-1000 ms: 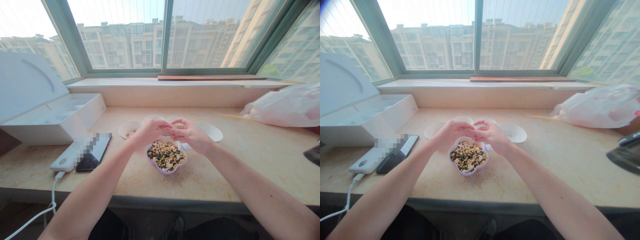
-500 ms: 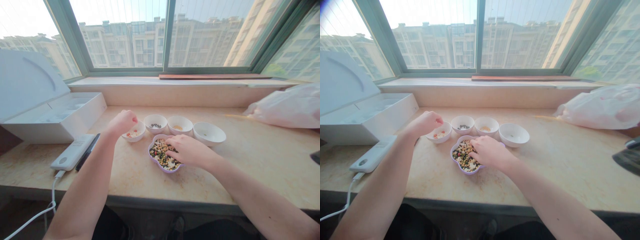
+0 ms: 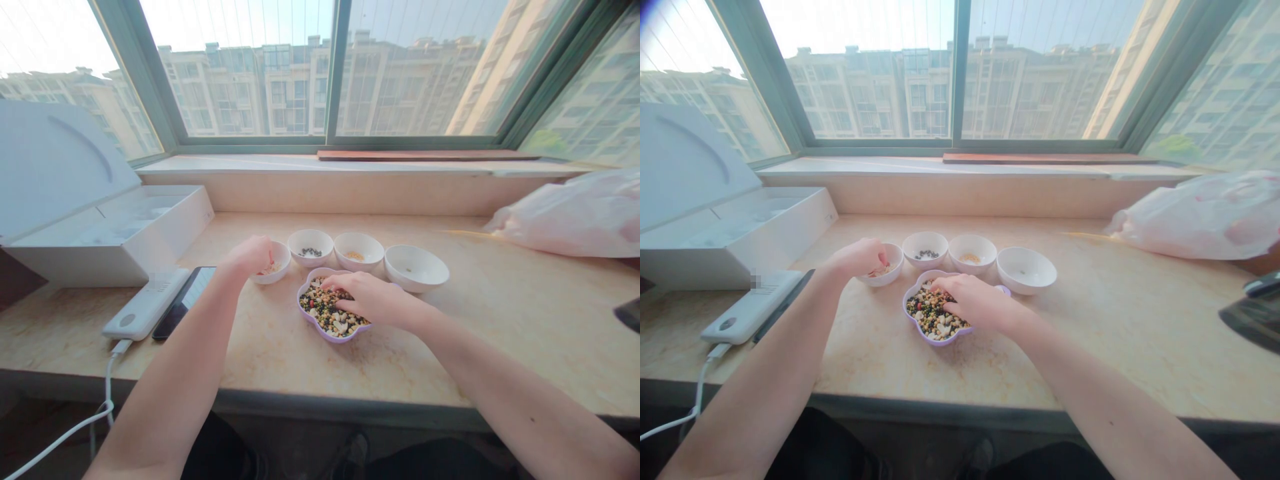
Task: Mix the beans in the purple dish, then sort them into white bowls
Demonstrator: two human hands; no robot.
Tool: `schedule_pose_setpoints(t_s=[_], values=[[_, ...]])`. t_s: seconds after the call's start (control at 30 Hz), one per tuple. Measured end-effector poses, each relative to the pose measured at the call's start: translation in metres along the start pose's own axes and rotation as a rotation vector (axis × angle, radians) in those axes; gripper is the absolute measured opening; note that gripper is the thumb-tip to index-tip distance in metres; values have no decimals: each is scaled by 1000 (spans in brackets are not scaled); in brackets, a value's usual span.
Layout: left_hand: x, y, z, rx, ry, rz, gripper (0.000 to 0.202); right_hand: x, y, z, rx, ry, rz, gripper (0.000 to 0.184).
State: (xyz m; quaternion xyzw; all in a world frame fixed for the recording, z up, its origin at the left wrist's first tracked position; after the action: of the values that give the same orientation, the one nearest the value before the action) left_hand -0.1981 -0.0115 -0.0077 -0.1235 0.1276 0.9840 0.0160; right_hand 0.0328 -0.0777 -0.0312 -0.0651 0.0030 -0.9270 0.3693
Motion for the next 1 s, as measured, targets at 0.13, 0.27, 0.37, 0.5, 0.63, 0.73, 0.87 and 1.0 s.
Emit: schedule_pose_setpoints(t_s=[0.13, 0.27, 0.37, 0.5, 0.63, 0.73, 0.87, 1.0], values=[[-3, 7, 7, -101, 22, -8, 22, -1, -1, 2, -7, -24, 10, 38], [-21, 18, 12, -258, 60, -176, 31, -6, -3, 1, -18, -32, 20, 31], [-45, 29, 2, -170, 125, -381, 32, -7, -4, 2, -25, -38, 19, 29], [-66, 39, -12, -28, 130, -440, 39, -5, -3, 6, -58, -31, -15, 31], [-70, 41, -17, 0, 112, -425, 38, -3, -2, 10, -84, -32, -14, 34], [-70, 41, -17, -3, 96, -432, 38, -3, -1, 11, -99, -52, -10, 34], [-66, 38, -21, 10, 99, -385, 24, -3, 0, 12, -130, -129, -14, 34], [-59, 34, -24, 44, 124, -350, 20, -12, 0, 14, -220, -191, -100, 23]])
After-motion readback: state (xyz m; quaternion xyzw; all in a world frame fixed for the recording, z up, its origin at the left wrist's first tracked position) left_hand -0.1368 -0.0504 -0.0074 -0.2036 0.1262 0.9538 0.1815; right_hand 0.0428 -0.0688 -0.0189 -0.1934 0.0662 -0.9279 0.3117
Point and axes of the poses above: each hand's wrist, its own y-axis away from the middle knuckle, its own z-axis out of the back of the hand, x = y × z, the point moved 4 cm from there along -y, towards the middle knuckle, and after that the axes turned 15 degrees about y, right-handed, at the moved point
